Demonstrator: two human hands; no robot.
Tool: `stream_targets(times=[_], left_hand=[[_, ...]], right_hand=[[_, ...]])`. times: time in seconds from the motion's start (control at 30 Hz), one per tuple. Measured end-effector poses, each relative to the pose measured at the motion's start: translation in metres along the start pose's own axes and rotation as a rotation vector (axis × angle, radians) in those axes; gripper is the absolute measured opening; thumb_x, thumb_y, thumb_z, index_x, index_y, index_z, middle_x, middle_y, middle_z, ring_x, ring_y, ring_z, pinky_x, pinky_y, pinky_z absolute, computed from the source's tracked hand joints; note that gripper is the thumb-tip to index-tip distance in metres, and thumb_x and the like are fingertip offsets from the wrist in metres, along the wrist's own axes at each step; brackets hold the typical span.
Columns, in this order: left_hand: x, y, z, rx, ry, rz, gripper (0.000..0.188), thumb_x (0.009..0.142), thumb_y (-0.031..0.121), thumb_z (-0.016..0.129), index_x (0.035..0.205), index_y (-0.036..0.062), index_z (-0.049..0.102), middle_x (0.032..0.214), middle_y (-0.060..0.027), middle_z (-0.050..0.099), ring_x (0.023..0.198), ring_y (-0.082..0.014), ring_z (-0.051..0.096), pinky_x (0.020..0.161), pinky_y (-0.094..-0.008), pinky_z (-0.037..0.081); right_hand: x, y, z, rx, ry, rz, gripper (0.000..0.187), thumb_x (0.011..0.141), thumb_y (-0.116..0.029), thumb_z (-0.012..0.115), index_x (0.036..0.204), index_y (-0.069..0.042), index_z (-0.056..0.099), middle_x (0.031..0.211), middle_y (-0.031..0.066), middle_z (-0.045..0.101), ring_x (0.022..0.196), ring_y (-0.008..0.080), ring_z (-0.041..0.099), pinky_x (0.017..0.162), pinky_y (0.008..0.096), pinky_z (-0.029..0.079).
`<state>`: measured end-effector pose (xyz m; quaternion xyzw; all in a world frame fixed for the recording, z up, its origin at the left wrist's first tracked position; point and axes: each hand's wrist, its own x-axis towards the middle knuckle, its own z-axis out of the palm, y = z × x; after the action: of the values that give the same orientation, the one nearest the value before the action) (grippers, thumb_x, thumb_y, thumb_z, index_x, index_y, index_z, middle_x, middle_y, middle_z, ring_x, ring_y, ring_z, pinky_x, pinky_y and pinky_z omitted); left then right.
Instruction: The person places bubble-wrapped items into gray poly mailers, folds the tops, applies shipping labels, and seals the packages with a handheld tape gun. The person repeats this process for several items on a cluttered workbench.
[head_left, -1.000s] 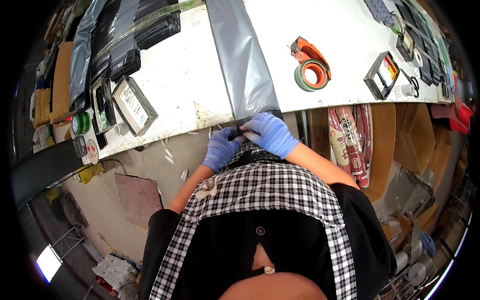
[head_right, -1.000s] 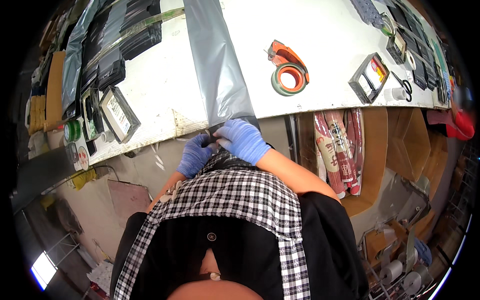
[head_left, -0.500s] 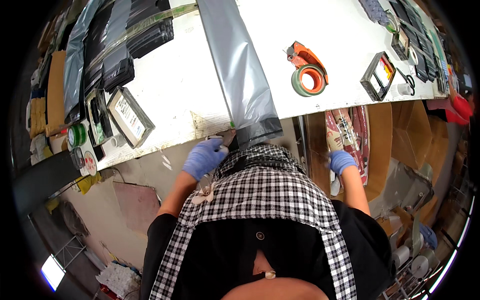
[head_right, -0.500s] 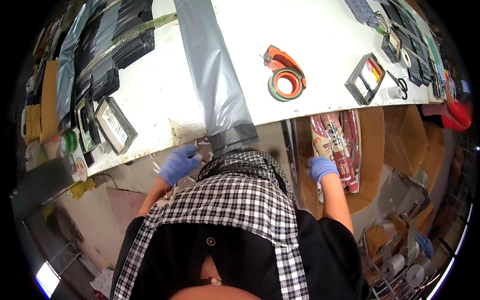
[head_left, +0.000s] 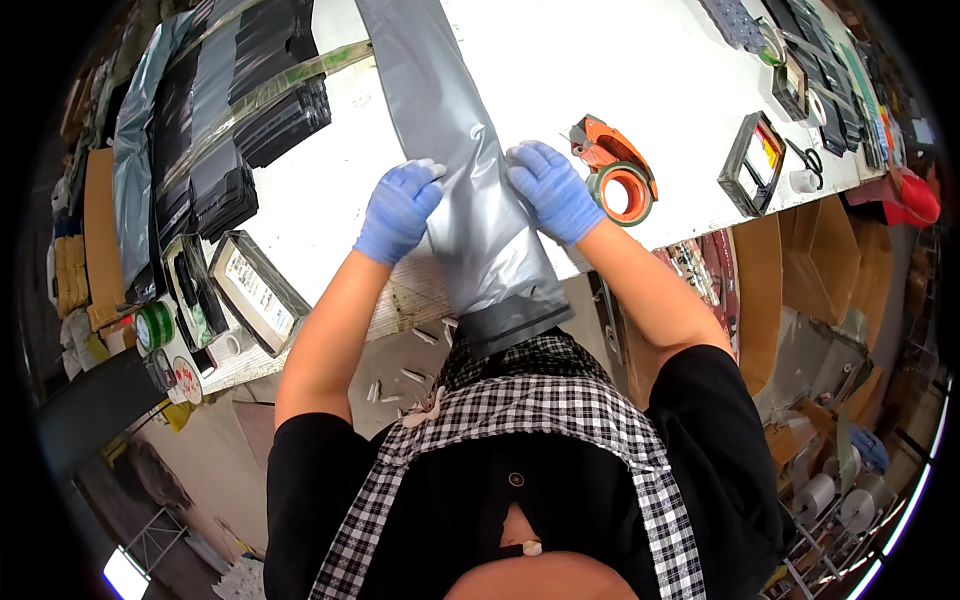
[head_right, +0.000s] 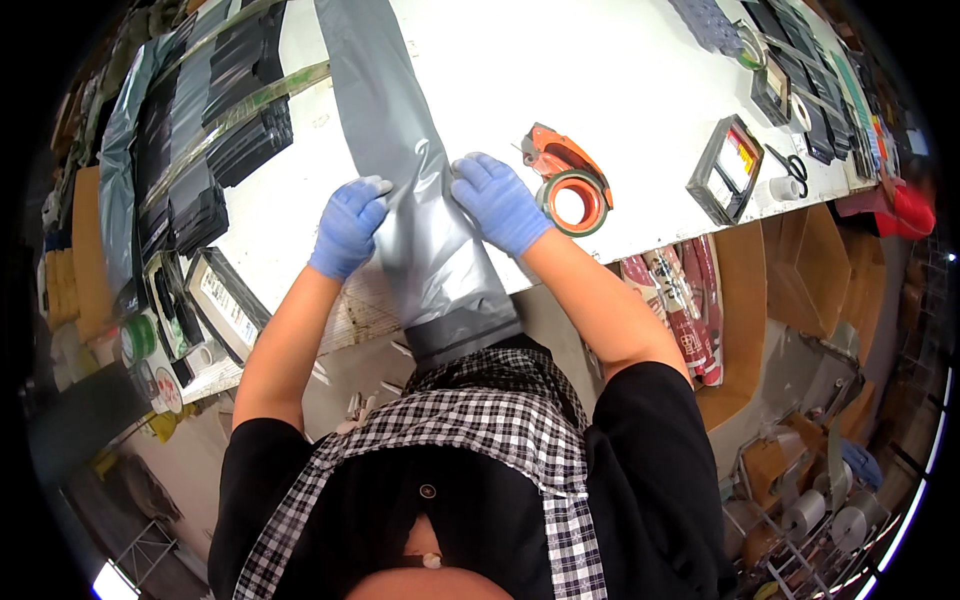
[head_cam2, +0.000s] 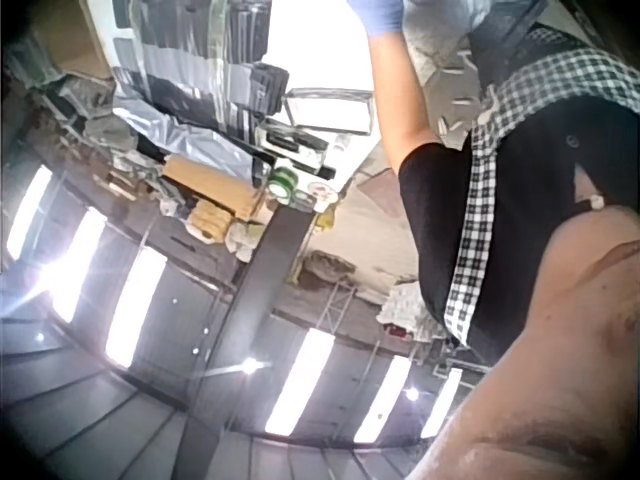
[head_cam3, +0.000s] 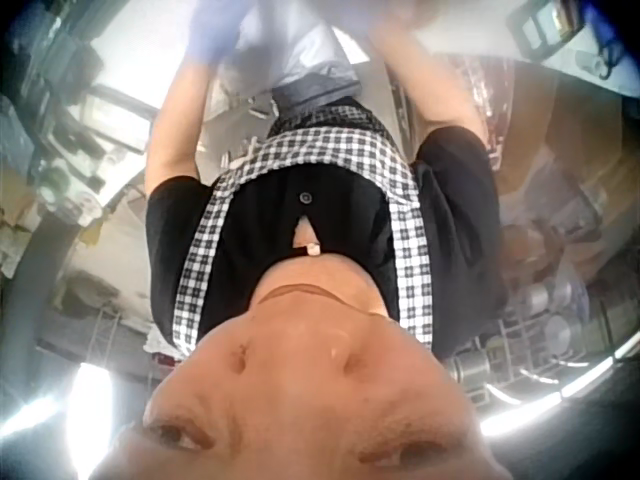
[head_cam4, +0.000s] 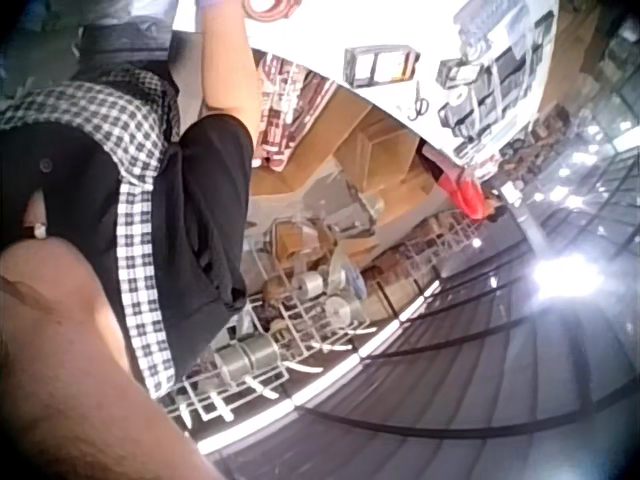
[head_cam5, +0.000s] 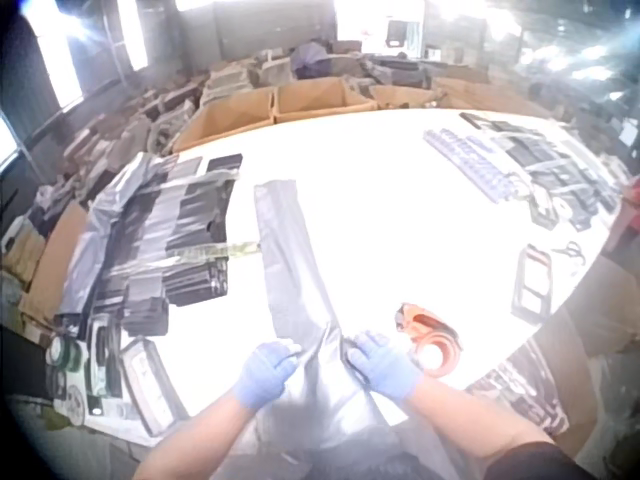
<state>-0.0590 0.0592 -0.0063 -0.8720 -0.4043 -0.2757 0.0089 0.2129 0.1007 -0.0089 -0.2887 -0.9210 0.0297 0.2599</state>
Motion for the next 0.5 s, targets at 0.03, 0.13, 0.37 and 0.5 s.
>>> stream_targets(times=[0.03,0.13,0.37,0.5], left_hand=[[-0.004,-0.001,-0.003,0.031,0.006,0.016,0.011,0.079,0.005,0.06,0.089,0.0066,0.062,0.115,-0.0136,0.065,0.109,-0.0335,0.061,0.093,-0.0446,0.051],[-0.003,-0.003,-0.013,0.08,0.045,0.089,0.012,0.077,0.005,0.064,0.088,0.0058,0.057,0.116,-0.0167,0.065,0.107,-0.0378,0.062,0.089,-0.0462,0.052],[-0.004,-0.017,0.006,-0.267,-0.079,0.019,0.016,0.085,0.006,0.062,0.1,0.0048,0.064,0.116,-0.0148,0.066,0.108,-0.032,0.063,0.091,-0.0433,0.053],[-0.049,-0.008,0.02,-0.855,-0.154,-0.47,0.022,0.092,0.011,0.061,0.113,0.0024,0.066,0.113,-0.0132,0.068,0.102,-0.0241,0.065,0.089,-0.0361,0.054]], right_hand=[[-0.005,0.0,0.003,0.02,0.016,-0.012,0.024,0.077,-0.011,0.063,0.1,-0.004,0.059,0.119,0.0155,0.058,0.114,0.0364,0.055,0.098,0.0421,0.047],[-0.011,-0.002,0.011,0.077,0.098,-0.041,0.021,0.076,-0.009,0.065,0.096,-0.005,0.06,0.12,0.0151,0.058,0.118,0.0366,0.054,0.098,0.0431,0.047],[0.006,0.013,0.023,0.249,0.076,-0.203,0.018,0.083,-0.005,0.062,0.101,-0.004,0.063,0.117,0.0161,0.063,0.111,0.0347,0.06,0.097,0.041,0.05],[-0.008,-0.007,0.016,0.831,-0.148,0.306,0.021,0.09,-0.007,0.06,0.109,-0.003,0.066,0.103,0.0123,0.069,0.097,0.0233,0.065,0.089,0.0328,0.052]])
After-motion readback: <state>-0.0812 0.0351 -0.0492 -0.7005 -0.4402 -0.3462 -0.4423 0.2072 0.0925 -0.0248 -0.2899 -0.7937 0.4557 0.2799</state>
